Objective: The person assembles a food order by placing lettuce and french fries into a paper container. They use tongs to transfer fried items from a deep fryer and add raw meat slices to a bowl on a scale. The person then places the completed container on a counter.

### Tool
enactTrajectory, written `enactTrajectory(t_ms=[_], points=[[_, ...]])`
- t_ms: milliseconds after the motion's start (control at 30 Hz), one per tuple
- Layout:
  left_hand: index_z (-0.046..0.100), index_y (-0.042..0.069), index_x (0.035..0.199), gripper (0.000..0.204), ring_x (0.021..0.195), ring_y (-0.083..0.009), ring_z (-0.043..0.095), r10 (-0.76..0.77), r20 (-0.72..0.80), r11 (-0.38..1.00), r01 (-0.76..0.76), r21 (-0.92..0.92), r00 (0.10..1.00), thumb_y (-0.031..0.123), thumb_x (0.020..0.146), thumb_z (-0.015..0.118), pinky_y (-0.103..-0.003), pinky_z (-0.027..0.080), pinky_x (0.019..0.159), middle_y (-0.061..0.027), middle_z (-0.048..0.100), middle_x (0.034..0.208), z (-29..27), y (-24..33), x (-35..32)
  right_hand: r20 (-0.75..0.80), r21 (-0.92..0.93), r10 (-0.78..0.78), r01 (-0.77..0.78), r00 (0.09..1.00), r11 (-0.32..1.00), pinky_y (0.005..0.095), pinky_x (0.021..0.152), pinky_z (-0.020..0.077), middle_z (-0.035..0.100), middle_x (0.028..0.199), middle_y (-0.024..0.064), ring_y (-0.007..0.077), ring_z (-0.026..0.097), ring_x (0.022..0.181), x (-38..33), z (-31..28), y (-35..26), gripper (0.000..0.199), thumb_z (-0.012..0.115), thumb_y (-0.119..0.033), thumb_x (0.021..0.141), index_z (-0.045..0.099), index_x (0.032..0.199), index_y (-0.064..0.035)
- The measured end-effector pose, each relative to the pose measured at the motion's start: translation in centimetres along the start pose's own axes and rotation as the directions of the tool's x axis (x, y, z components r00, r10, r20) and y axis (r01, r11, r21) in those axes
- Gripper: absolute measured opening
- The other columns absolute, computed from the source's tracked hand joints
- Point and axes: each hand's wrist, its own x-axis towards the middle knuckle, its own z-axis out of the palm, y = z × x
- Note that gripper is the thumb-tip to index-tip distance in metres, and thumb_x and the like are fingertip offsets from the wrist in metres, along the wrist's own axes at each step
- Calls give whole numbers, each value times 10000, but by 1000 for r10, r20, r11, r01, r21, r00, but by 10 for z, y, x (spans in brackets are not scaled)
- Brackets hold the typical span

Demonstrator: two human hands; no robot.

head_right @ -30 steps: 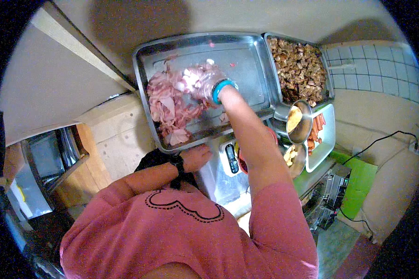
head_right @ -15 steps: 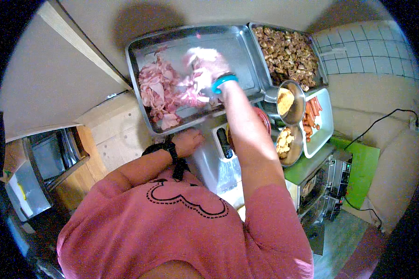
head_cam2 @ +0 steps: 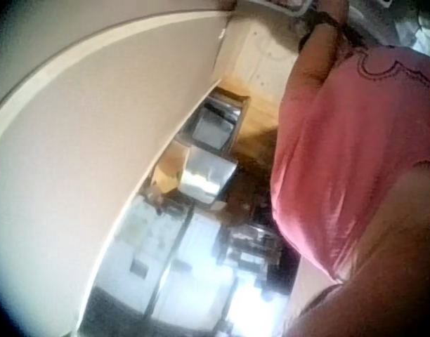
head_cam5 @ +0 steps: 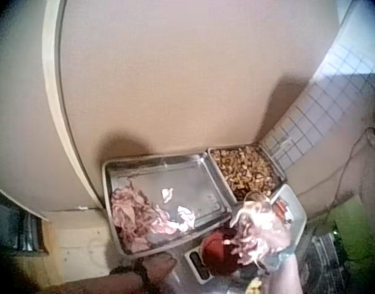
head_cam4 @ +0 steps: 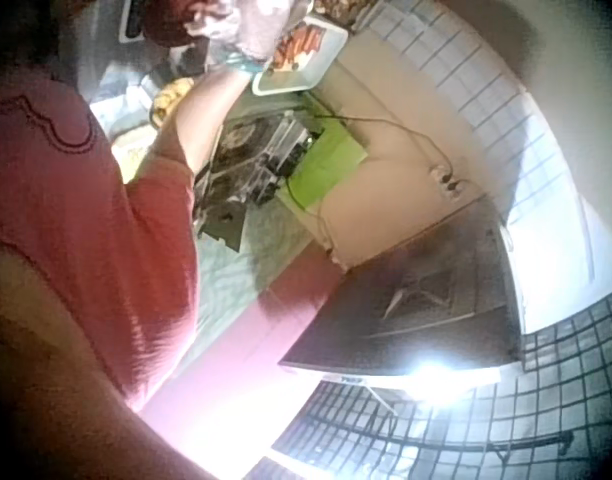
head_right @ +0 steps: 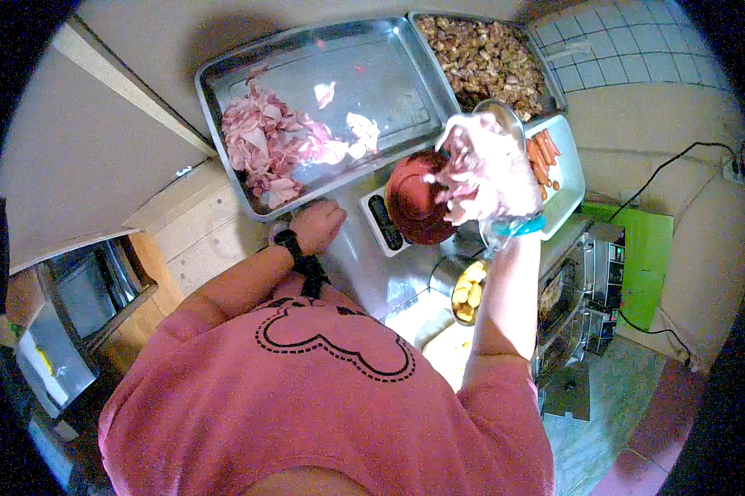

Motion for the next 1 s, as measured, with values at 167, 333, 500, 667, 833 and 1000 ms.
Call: enactTrajectory(t_ms=[167, 333, 500, 667, 833, 1000], points=[[503, 69, 806, 75, 806, -251, 523, 50, -7, 998, -49, 35, 999, 113, 745, 508, -359, 462, 672, -90, 470, 795, -1, 3, 3, -130, 255, -56, 88, 990, 963, 249, 644, 506, 555, 1013, 53, 162, 570, 838, 3, -47, 111, 379, 631, 38, 702, 517, 1035, -101], [496, 64, 812, 81, 791, -254, 517, 49, -7, 998, -49, 44, 999, 111, 747, 509, -359, 452, 670, -96, 461, 784, 1, 0, 1, -58, -523, -59, 21, 997, 852, 290, 781, 460, 576, 1070, 93, 199, 566, 926, 7, -24, 111, 416, 613, -205, 762, 501, 1138, -66], [495, 62, 813, 86, 794, -255, 516, 14, -12, 999, -13, 41, 1000, 113, 747, 512, -360, 451, 684, -95, 463, 793, -9, 7, 2, -155, -945, -378, -26, 913, 325, 383, 908, 402, 529, 1165, 165, 308, 517, 1062, 31, -13, 74, 556, 609, -381, 749, 478, 1216, -108], [506, 61, 849, 118, 802, -275, 525, 27, -75, 1000, -27, 3, 997, 119, 747, 517, -374, 457, 685, -106, 484, 817, -3, 0, -1, -77, -962, -150, -34, 986, 272, 370, 943, 374, 462, 1254, 160, 305, 478, 1116, 103, 42, 70, 590, 536, -435, 802, 412, 1280, -112], [527, 60, 899, 162, 794, -310, 535, -11, 93, 1000, 11, 0, 996, 131, 754, 519, -397, 463, 663, -122, 503, 816, 3, 0, 3, 153, -987, 111, 147, 982, 61, 369, 983, 322, 423, 1267, 194, 322, 427, 1164, 213, 26, 185, 480, 439, -442, 833, 478, 1211, -148], [527, 77, 876, 149, 794, -270, 535, -33, 1, 999, 33, 15, 999, 144, 743, 529, -382, 466, 649, -90, 496, 820, 3, -2, -3, -17, -999, 46, -19, 999, 34, 398, 871, 432, 539, 1126, 194, 339, 522, 1045, 189, 105, 160, 377, 475, -337, 818, 582, 1055, -64]])
